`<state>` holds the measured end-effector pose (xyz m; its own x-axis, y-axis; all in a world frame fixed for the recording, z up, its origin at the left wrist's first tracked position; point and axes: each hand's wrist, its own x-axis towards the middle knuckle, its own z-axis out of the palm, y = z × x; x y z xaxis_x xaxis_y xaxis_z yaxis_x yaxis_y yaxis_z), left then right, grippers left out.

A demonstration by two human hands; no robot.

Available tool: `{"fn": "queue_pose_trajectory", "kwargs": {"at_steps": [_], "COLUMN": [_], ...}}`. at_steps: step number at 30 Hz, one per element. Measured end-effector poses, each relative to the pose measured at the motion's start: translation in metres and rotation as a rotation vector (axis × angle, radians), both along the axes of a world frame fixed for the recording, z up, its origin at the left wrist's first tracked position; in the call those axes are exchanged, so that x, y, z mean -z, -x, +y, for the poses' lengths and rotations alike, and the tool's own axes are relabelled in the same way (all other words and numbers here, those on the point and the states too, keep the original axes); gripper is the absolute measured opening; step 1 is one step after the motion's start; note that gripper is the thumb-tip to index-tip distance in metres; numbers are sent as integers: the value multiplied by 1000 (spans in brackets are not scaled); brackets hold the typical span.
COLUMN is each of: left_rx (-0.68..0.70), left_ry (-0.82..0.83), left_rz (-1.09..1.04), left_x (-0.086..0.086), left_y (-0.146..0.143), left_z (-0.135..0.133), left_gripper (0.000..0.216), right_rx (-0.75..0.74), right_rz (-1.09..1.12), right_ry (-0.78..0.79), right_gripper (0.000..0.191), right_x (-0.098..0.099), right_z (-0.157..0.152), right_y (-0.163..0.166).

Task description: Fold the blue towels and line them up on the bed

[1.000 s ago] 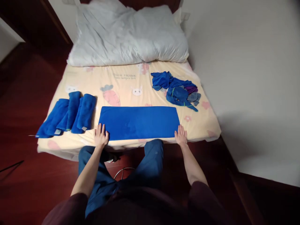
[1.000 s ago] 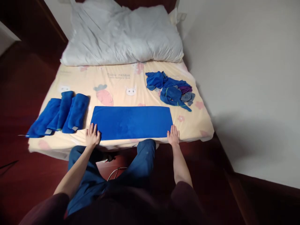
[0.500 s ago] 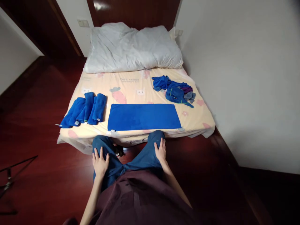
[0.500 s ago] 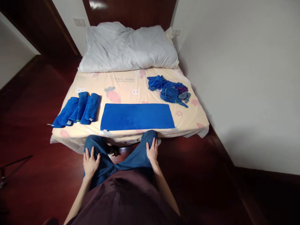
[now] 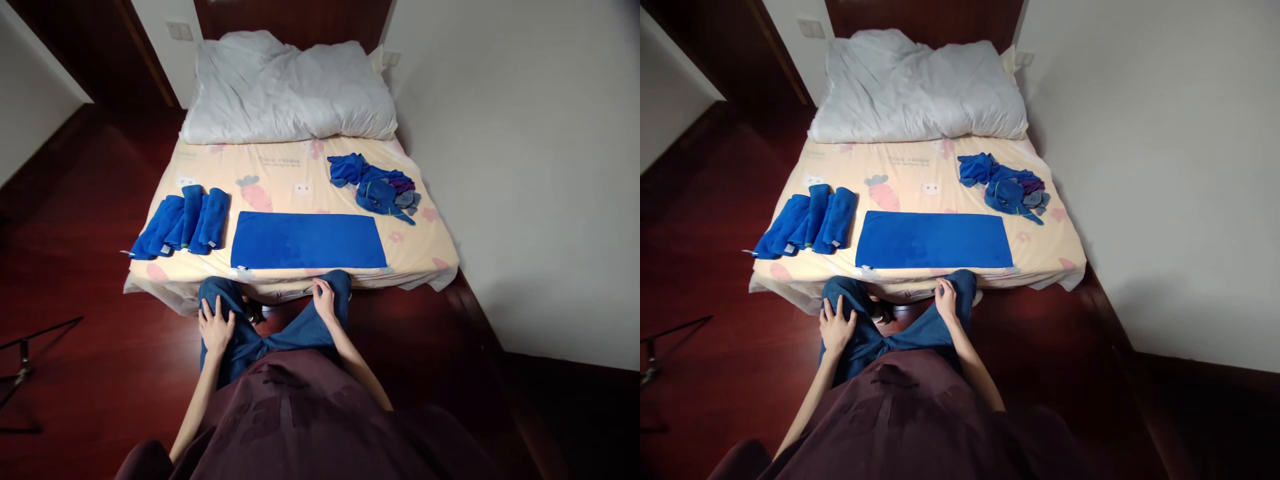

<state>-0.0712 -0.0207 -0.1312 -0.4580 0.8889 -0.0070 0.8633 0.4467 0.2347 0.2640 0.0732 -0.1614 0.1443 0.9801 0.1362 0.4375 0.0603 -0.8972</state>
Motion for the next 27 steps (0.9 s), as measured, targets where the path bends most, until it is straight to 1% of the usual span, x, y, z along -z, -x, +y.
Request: {"fn": "queue_pose_trajectory", "kwargs": {"at_steps": [2, 5, 7, 9, 11, 13, 19, 22, 25, 27], "left_rx": [-6, -2, 5, 3, -4, -8, -16, -22, -23, -28], "left_ry": [8, -5, -11, -4, 9, 16, 9, 12, 10, 10], "left_rz": [-5, -7, -4, -2, 0, 8, 22, 33, 45, 47], "left_x": [-2, -3, -4, -4, -4, -4, -3, -2, -2, -1], "left_y": [-1, -2, -3, -4, -5, -6, -8, -8, -8, -9], "left_z": [2, 3, 4, 4, 5, 5, 8, 9, 10, 11], "left_gripper": [69, 69, 69, 69, 69, 69, 69, 68, 68, 67], "right_rx": [37, 170, 219, 197, 157, 149, 239, 276, 305, 290], "right_rz": [325, 744, 939, 1071, 1144, 1179, 1268, 1288, 1301, 1316], "right_ry": [112, 260, 296, 323, 346, 353, 356, 375, 390, 407], "right_gripper": [38, 44, 46, 45, 41, 38, 36, 30, 21, 18], "right_x": [8, 20, 24, 23, 21, 21, 32, 36, 36, 34], "right_z": [11, 24, 30, 33, 36, 39, 52, 59, 67, 73], "right_y": [16, 32, 36, 36, 35, 35, 38, 39, 42, 44]}}
